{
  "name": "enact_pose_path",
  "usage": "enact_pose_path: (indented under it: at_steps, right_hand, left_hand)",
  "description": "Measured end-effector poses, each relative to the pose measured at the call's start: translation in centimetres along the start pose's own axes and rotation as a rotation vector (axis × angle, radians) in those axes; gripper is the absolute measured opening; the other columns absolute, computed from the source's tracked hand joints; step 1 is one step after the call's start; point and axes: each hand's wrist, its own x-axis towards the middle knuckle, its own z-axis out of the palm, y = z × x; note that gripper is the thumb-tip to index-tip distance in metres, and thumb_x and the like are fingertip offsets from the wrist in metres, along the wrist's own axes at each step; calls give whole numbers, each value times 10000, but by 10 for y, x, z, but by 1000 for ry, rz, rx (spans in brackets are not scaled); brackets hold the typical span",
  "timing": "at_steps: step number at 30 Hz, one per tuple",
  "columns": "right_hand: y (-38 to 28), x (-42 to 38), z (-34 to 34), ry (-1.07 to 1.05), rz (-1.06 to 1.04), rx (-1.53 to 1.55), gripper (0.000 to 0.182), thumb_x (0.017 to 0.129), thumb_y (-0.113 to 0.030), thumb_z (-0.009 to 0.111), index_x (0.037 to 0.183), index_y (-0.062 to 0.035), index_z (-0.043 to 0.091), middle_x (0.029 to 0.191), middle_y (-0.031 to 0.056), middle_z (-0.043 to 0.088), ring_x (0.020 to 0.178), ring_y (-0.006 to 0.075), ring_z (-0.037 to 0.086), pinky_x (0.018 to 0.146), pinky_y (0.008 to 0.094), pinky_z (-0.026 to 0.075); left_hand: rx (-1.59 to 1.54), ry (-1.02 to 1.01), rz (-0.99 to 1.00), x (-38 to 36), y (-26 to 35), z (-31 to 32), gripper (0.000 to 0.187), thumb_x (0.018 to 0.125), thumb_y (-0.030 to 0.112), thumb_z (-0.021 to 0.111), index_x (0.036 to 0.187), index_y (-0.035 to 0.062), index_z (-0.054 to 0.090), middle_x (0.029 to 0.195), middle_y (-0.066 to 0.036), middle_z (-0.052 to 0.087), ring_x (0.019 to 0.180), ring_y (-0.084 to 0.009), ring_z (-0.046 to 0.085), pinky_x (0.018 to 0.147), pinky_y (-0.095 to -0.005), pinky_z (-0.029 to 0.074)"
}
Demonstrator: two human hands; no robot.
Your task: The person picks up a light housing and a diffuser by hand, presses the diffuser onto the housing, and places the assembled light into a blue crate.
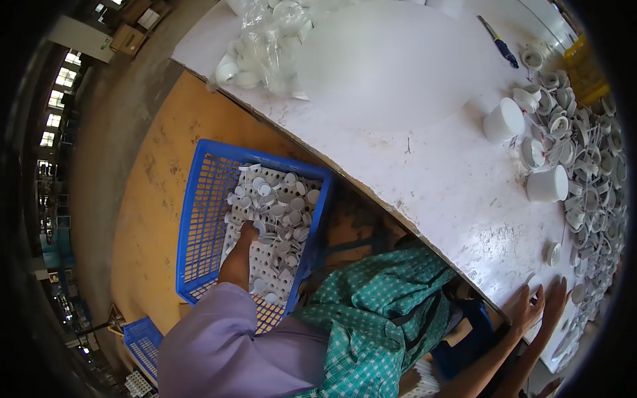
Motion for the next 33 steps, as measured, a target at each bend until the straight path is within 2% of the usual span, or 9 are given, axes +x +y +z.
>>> enact_pose_path:
  at_steps: [4,7,8,10,11,14,26,29,33]
  right_hand:
    - [21,3,9,45,-18,145,610,812,-384,665,1239,26,517,1205,210,524,1087,313,516,909,387,423]
    - [6,-5,15,173,-159,275,528,753,-180,754,1194,23,547,1148,166,552,1012,262,533,867,369,443]
    - [-5,-17,16,276,-96,245,530,745,-188,761,1188,13,550,1098,142,559,978,253,530,850,372,450]
    - [-31,-29,-1,245,-24,176,565,715,-174,775,1197,1,538,1098,129,549,995,237,514,864,355,434]
    - [-11,-28,14,310,-104,280,567,697,-162,774,1191,-5,543,1100,133,544,987,241,516,877,349,425]
    - [-52,-38,-2,287,-44,386,602,674,-148,770,1211,-14,533,1126,158,508,1020,280,523,870,357,449]
    - [-52,-43,-9,301,72,594,620,658,-190,783,1206,-42,533,1148,174,497,1065,303,496,895,391,432]
    - [-42,-42,-5,357,143,702,631,650,-163,804,1191,1,524,1082,137,535,930,221,544,792,332,469]
    - [-41,-42,-14,262,298,1031,649,680,-52,787,1232,13,451,1003,107,558,760,121,557,668,236,470]
  left_hand:
    - [-221,226,-197,-7,-15,10,382,699,96,607,1071,31,550,913,-224,640,862,-326,651,628,-420,523]
    - [-141,36,-204,-11,1,23,308,747,206,637,971,6,569,999,-225,634,999,-369,598,856,-447,484]
    - [459,-123,434,-9,4,30,265,746,199,617,953,34,605,1004,-175,637,976,-344,597,841,-453,478]
    - [535,-174,649,0,20,75,293,728,136,556,1002,68,636,1044,-165,612,976,-359,569,819,-462,454]
    - [89,-51,786,-43,58,57,264,736,111,537,974,50,635,988,-183,612,936,-367,572,818,-467,444]
    - [-229,-273,523,-131,139,0,202,792,46,559,980,33,631,863,-187,640,855,-287,636,714,-391,484]
    - [-349,-650,1081,-358,364,-112,200,827,60,627,1011,-19,636,932,-110,684,840,-130,647,720,-261,519]
    - [-374,-815,1428,-421,441,-107,258,822,98,650,1058,0,621,950,-114,686,805,-122,657,713,-247,527]
    - [-534,-877,1395,-483,522,-75,346,857,96,627,1161,-38,530,1060,-167,645,835,-158,666,664,-246,545]
